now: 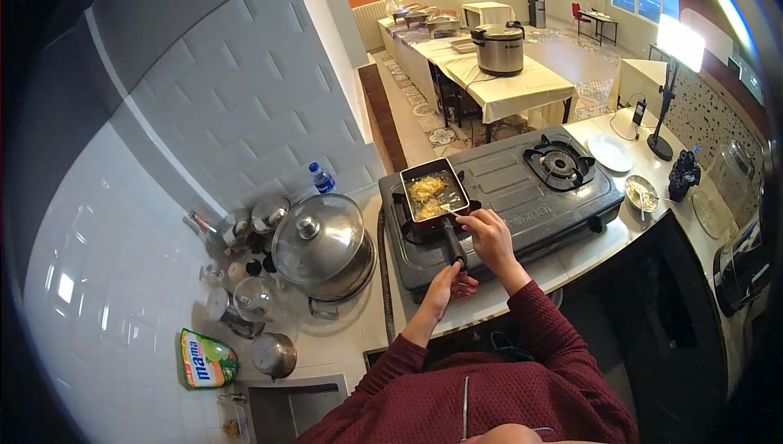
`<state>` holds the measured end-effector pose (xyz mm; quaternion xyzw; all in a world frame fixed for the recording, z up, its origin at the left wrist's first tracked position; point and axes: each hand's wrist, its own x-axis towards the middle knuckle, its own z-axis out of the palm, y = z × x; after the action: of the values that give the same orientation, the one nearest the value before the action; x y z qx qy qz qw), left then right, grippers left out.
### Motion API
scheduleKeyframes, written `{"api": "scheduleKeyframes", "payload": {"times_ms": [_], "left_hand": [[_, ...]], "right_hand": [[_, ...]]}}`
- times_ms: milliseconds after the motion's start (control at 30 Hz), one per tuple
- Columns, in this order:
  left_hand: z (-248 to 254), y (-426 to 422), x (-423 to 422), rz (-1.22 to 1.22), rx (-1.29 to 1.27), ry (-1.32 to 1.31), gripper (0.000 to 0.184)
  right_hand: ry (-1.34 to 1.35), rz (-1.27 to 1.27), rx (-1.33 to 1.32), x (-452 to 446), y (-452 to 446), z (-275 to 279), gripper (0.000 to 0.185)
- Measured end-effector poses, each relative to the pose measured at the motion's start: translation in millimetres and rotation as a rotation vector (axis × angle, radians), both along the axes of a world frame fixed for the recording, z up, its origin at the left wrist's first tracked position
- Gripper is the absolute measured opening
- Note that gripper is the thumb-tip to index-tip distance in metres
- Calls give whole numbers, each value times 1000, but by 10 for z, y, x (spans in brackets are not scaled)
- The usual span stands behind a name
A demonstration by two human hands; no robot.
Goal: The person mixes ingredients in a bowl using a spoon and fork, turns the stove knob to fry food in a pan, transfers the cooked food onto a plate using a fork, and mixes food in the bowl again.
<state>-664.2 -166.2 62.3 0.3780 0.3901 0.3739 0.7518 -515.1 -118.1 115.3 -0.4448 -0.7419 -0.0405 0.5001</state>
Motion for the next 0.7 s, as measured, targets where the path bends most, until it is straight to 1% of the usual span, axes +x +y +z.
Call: {"api": "scheduleKeyframes", "payload": {"times_ms": [133,333,533,700], "left_hand": [[-20,3,3,-4,10,-12,35],[11,-7,3,2,5,17,35],[53,-35,3,8,0,24,35],[33,-22,1,3,6,27,35]], "right_hand": [[19,5,24,5,10,24,17],[-29,44,4,-7,41,-91,17],[-13,-8,12,90,79,-111,17],[13,-74,-4,178,46,-21,18]]}}
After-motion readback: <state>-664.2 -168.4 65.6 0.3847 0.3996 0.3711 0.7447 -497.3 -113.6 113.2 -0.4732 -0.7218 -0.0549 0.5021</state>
